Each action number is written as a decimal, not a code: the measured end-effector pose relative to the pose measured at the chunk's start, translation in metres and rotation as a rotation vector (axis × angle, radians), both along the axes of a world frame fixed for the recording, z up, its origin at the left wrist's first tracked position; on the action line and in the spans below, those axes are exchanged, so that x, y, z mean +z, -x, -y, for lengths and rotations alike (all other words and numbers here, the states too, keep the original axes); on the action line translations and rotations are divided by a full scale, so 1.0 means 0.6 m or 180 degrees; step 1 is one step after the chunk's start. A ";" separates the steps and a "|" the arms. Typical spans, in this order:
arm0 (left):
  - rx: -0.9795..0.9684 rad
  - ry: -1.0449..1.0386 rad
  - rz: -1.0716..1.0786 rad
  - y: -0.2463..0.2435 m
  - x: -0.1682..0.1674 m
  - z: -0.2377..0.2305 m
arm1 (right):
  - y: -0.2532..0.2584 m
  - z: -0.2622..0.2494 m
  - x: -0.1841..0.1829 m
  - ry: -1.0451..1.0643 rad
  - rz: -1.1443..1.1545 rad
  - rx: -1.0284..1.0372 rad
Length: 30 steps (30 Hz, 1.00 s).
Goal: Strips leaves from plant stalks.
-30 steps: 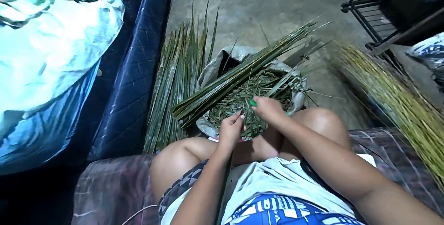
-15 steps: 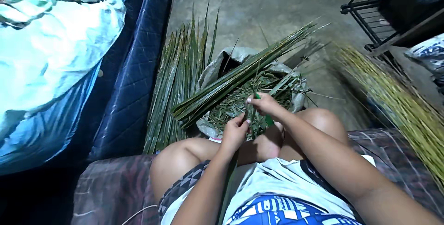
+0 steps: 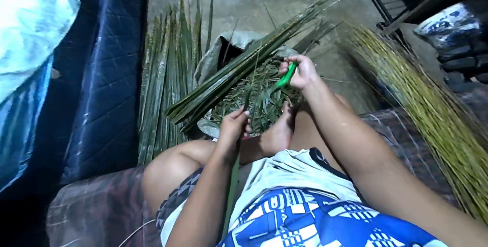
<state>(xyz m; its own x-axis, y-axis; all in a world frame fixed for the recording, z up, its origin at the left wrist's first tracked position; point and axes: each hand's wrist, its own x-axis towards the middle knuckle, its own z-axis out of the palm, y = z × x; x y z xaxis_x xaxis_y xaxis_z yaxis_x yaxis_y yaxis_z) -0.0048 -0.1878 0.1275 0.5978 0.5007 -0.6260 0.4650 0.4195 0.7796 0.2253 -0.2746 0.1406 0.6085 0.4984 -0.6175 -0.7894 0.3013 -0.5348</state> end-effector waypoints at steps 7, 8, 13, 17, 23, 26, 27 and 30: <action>0.0178 -0.0067 -0.0074 0.015 -0.018 -0.006 | -0.108 0.097 0.004 -0.1332 -0.0506 -0.1386; 0.0199 -0.0118 -0.0123 0.019 -0.019 -0.006 | -0.117 0.115 -0.001 -0.1534 -0.0591 -0.1531; 0.0123 -0.0359 -0.0257 0.035 -0.014 0.007 | -0.137 0.187 -0.021 -0.2293 -0.0788 -0.1960; 0.0192 -0.0371 -0.0338 0.047 -0.004 0.032 | -0.152 0.230 -0.051 -0.2983 -0.1060 -0.2237; 0.0261 -0.0428 -0.0352 0.067 0.042 0.069 | -0.135 0.254 -0.059 -0.3379 -0.1361 -0.2242; 0.0257 -0.0640 -0.0249 0.076 0.080 0.071 | -0.125 0.263 -0.058 -0.3783 -0.1605 -0.2111; 0.0257 -0.0703 -0.0207 0.079 0.093 0.069 | -0.120 0.266 -0.057 -0.3893 -0.1663 -0.2116; 0.0242 -0.0759 0.0030 0.084 0.140 0.072 | -0.116 0.294 -0.071 -0.4005 -0.1529 -0.1850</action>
